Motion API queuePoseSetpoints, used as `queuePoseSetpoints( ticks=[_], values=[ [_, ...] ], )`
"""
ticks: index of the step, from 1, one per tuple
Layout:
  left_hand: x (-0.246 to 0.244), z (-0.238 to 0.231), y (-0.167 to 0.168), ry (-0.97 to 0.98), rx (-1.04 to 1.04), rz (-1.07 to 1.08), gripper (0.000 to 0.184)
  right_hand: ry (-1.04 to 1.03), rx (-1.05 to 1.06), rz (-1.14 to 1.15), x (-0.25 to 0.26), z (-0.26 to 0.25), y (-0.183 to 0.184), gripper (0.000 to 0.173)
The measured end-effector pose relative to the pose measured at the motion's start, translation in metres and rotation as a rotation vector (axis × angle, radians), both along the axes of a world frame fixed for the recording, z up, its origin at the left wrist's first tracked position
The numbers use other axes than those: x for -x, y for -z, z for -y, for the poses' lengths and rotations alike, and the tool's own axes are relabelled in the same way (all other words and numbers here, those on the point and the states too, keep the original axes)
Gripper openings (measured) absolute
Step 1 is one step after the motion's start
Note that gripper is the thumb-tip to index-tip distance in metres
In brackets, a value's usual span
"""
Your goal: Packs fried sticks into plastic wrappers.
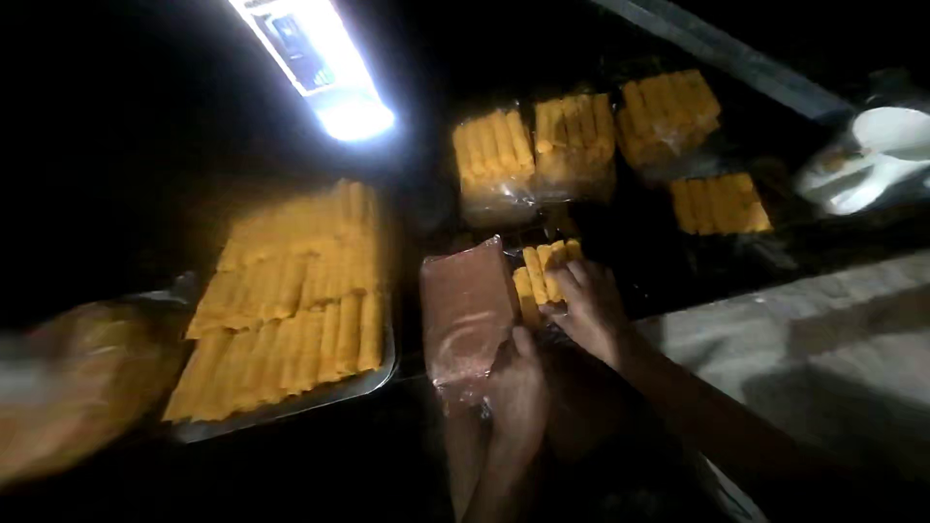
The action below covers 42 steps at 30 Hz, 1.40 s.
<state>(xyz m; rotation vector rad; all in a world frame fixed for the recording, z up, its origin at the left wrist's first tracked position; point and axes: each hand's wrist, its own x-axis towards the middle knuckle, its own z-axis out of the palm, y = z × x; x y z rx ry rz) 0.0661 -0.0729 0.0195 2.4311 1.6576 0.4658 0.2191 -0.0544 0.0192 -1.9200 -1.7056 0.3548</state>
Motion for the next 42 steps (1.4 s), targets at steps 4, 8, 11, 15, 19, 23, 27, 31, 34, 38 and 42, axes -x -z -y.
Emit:
queuePoseSetpoints(
  ticks=[4, 8, 11, 15, 19, 23, 27, 31, 34, 38, 42],
  values=[
    [0.004, -0.002, 0.005, -0.001, -0.002, 0.051, 0.037, -0.091, 0.013, -0.031, -0.001, 0.006, -0.001, 0.067],
    [0.001, -0.002, 0.011, 0.06, -0.028, 0.11, 0.035, 0.013, 0.04, -0.02, 0.008, 0.003, -0.001, 0.054],
    [0.0, -0.002, 0.011, 0.094, -0.024, 0.135, 0.033, 0.087, 0.014, -0.057, 0.013, -0.006, -0.001, 0.049],
    [0.003, -0.004, 0.003, 0.035, 0.045, 0.092, 0.043, 0.039, -0.019, 0.0, 0.007, 0.0, 0.003, 0.046],
    [0.01, -0.007, -0.002, 0.062, 0.04, 0.043, 0.048, 0.118, -0.067, 0.067, -0.007, 0.031, -0.004, 0.035],
    [0.008, -0.008, -0.029, 0.196, -0.099, 0.079, 0.04, 0.131, 0.056, -0.143, -0.027, 0.065, -0.036, 0.032],
    [-0.008, -0.013, -0.083, 0.408, -0.161, 0.179, 0.022, 0.115, -0.225, -0.28, -0.055, 0.089, -0.066, 0.018],
    [-0.047, -0.039, -0.127, 0.592, -0.113, 0.262, 0.011, 0.119, -0.363, -0.277, -0.094, 0.091, -0.102, 0.012],
    [-0.092, -0.06, -0.154, 0.622, 0.021, 0.252, 0.009, 0.165, -0.452, -0.244, -0.132, 0.08, -0.123, 0.012],
    [-0.156, -0.074, -0.173, 0.677, 0.048, 0.262, 0.018, 0.26, -0.596, -0.129, -0.178, 0.076, -0.136, 0.013],
    [-0.196, -0.065, -0.133, 0.655, 0.161, 0.125, 0.034, 0.46, -0.386, -0.115, -0.198, 0.087, -0.098, 0.018]
  ],
)
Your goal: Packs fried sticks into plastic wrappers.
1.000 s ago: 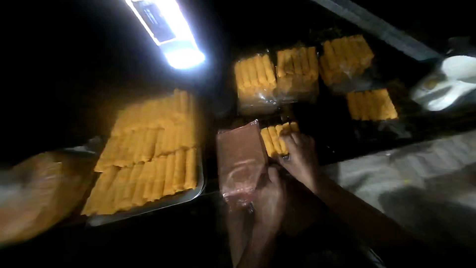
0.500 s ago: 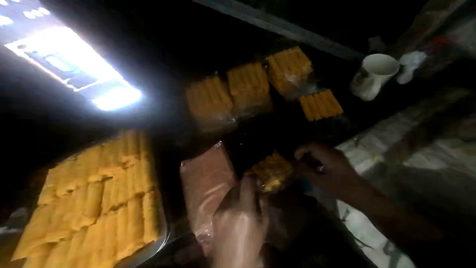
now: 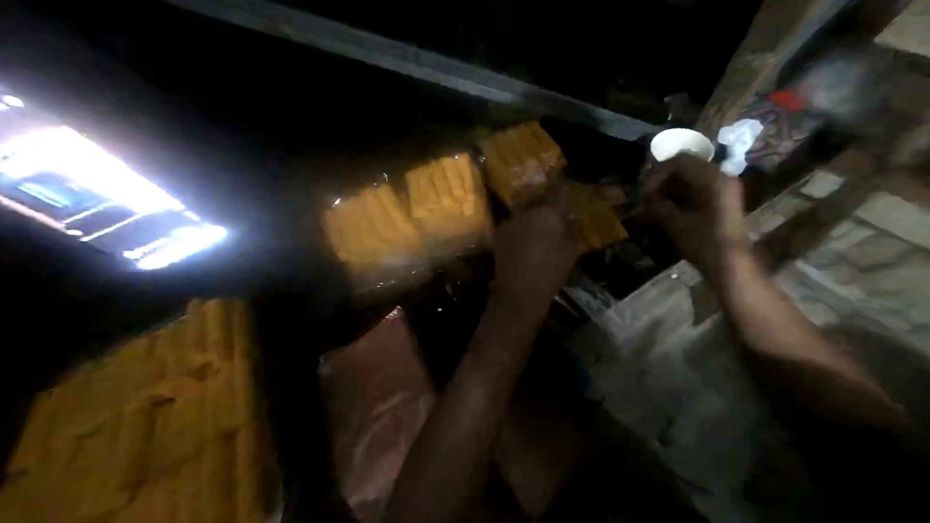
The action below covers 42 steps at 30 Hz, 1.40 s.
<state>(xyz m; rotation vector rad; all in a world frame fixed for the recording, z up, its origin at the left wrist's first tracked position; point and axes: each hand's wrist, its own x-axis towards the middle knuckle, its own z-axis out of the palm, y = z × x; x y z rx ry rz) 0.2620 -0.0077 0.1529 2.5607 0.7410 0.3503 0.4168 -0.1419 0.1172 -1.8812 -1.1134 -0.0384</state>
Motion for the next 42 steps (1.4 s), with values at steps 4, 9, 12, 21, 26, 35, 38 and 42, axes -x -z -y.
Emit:
queuePoseSetpoints(
  ticks=[4, 9, 12, 21, 26, 35, 38, 42],
  values=[
    [-0.01, 0.02, 0.074, 0.001, 0.072, -0.195, 0.035, 0.075, 0.217, -0.028, -0.001, 0.015, 0.066, 0.015],
    [0.029, 0.042, 0.066, -0.044, 0.145, -0.194, 0.04, -0.001, 0.223, 0.131, 0.019, 0.033, 0.084, 0.017],
    [0.071, 0.042, 0.062, -0.135, 0.283, 0.076, 0.034, -0.194, 0.004, 0.028, 0.064, 0.038, 0.079, 0.025],
    [0.159, 0.046, 0.094, -0.329, 0.244, 0.46, 0.027, -0.728, 0.409, -0.642, 0.174, 0.016, 0.07, 0.019],
    [0.208, 0.053, 0.101, -0.369, 0.495, 0.458, 0.045, -0.783, 0.361, -0.725, 0.184, 0.005, 0.081, 0.022],
    [0.268, 0.064, 0.113, -0.604, 0.754, 0.528, 0.022, -0.669, 0.373, -0.747, 0.175, -0.02, 0.06, 0.019],
    [0.277, 0.063, 0.119, -0.64, 0.81, 0.633, 0.013, -0.639, 0.358, -0.822, 0.179, -0.027, 0.055, 0.02],
    [0.28, 0.062, 0.117, -0.732, 0.633, 0.668, 0.011, -0.621, 0.326, -0.989, 0.184, -0.033, 0.054, 0.021]
  ],
)
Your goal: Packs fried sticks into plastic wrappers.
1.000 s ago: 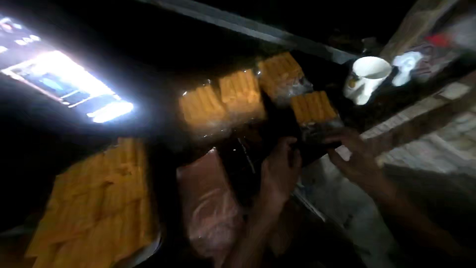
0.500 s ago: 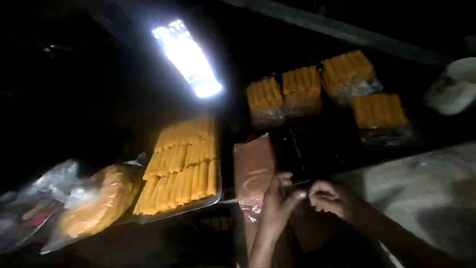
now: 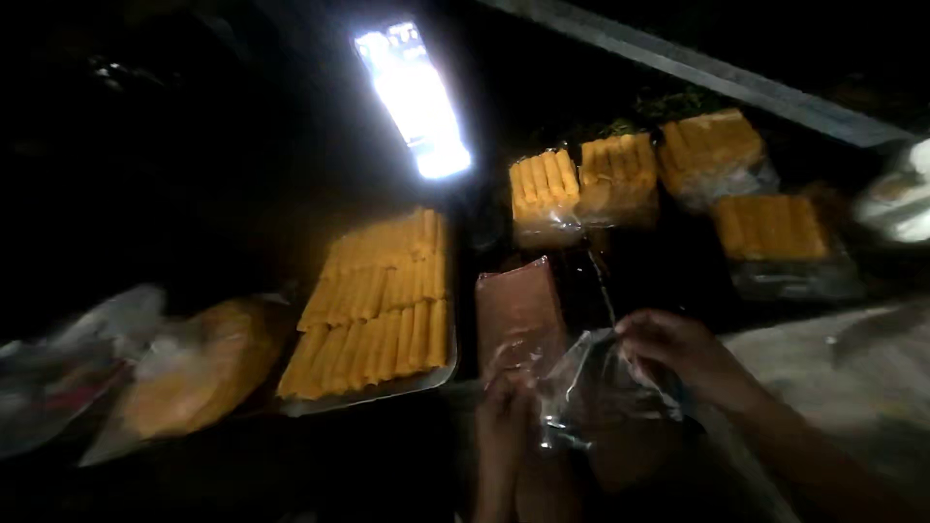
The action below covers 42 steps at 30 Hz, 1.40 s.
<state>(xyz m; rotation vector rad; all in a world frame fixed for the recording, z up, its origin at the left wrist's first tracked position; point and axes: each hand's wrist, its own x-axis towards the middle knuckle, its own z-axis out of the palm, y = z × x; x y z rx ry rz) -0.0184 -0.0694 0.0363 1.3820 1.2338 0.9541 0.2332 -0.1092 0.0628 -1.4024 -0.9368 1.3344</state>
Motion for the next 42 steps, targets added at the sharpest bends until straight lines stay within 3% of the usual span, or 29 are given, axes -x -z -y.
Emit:
queuePoseSetpoints(
  ticks=[7, 14, 22, 27, 30, 33, 36, 38, 42],
  values=[
    [0.009, -0.011, 0.0, -0.109, -0.204, -0.09, 0.009, -0.073, 0.039, 0.018, 0.009, 0.005, 0.009, 0.019],
    [0.011, -0.014, 0.008, -0.15, -0.241, -0.179, 0.016, 0.001, 0.078, 0.234, 0.016, -0.007, 0.002, 0.026],
    [0.014, -0.012, 0.004, -0.197, -0.229, -0.16, 0.014, -0.039, -0.036, 0.162, 0.01, -0.007, 0.014, 0.024],
    [0.009, -0.012, 0.005, -0.157, -0.25, -0.224, 0.016, 0.037, -0.011, 0.294, 0.015, -0.004, 0.005, 0.027],
    [0.01, -0.009, 0.008, -0.189, -0.437, -0.352, 0.041, 0.201, -0.11, 0.356, 0.016, -0.002, -0.001, 0.024],
    [0.006, 0.0, -0.005, -0.184, -0.614, -0.295, 0.039, 0.29, -0.322, 0.419, 0.02, 0.004, -0.006, 0.019],
    [-0.007, 0.014, -0.023, 0.098, -0.49, -0.063, 0.047, 0.176, -0.609, 0.665, 0.039, 0.006, -0.001, 0.023],
    [-0.02, 0.017, -0.025, 0.225, -0.445, -0.021, 0.057, 0.036, -0.728, 0.819, 0.054, 0.005, 0.009, 0.016],
    [-0.019, 0.011, -0.011, 0.147, -0.543, -0.13, 0.019, -0.124, -0.628, 0.742, 0.068, 0.002, 0.025, 0.024]
  ],
)
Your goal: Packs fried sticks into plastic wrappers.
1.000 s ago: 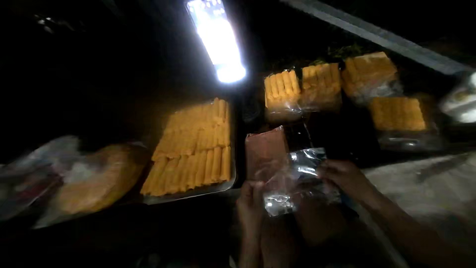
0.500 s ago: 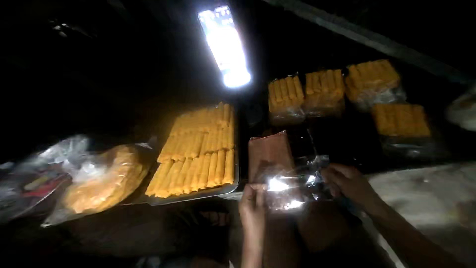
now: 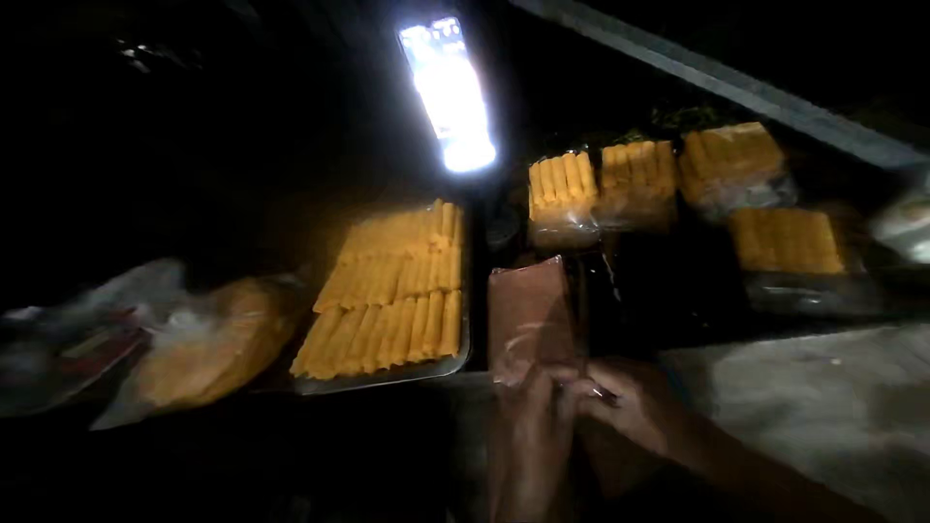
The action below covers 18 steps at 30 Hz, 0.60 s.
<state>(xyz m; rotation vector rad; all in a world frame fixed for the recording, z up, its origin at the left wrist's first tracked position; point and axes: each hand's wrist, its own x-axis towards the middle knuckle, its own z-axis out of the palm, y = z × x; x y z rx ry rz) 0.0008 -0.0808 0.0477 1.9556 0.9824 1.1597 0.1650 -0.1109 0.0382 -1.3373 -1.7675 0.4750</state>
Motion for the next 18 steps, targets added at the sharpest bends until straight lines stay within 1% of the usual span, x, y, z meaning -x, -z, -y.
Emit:
queuePoseSetpoints(
  ticks=[2, 4, 6, 8, 10, 11, 13, 14, 16, 18],
  values=[
    [0.009, 0.0, 0.006, -0.068, -0.015, -0.108, 0.017, 0.029, 0.104, 0.002, -0.005, 0.0, -0.005, 0.032],
    [0.019, 0.003, 0.012, -0.128, -0.02, -0.271, 0.022, 0.084, 0.125, 0.083, -0.011, 0.0, -0.008, 0.032],
    [0.021, 0.007, 0.015, -0.212, -0.077, -0.456, 0.023, 0.158, 0.071, 0.183, -0.011, -0.001, -0.006, 0.026],
    [0.018, 0.012, 0.014, -0.285, -0.14, -0.56, 0.028, 0.14, 0.08, 0.234, -0.008, -0.001, -0.008, 0.013],
    [0.018, 0.013, 0.018, -0.305, -0.319, -0.535, 0.026, 0.079, 0.004, 0.233, -0.004, -0.001, -0.005, 0.004],
    [0.018, 0.014, 0.021, -0.291, -0.397, -0.504, 0.019, 0.05, -0.056, 0.23, -0.002, -0.003, -0.001, 0.003],
    [0.021, 0.015, 0.023, -0.2, -0.471, -0.448, 0.005, 0.012, -0.091, 0.239, 0.001, -0.005, 0.002, 0.004],
    [0.022, 0.016, 0.022, -0.135, -0.475, -0.404, 0.004, 0.012, -0.077, 0.255, 0.0, -0.005, 0.0, 0.007],
    [0.028, 0.014, 0.024, -0.049, -0.42, -0.343, 0.007, 0.07, -0.064, 0.323, -0.004, -0.01, -0.006, 0.005],
    [0.033, 0.011, 0.03, -0.047, -0.321, -0.235, 0.009, 0.14, -0.033, 0.361, -0.011, -0.016, -0.011, 0.007]
  ],
)
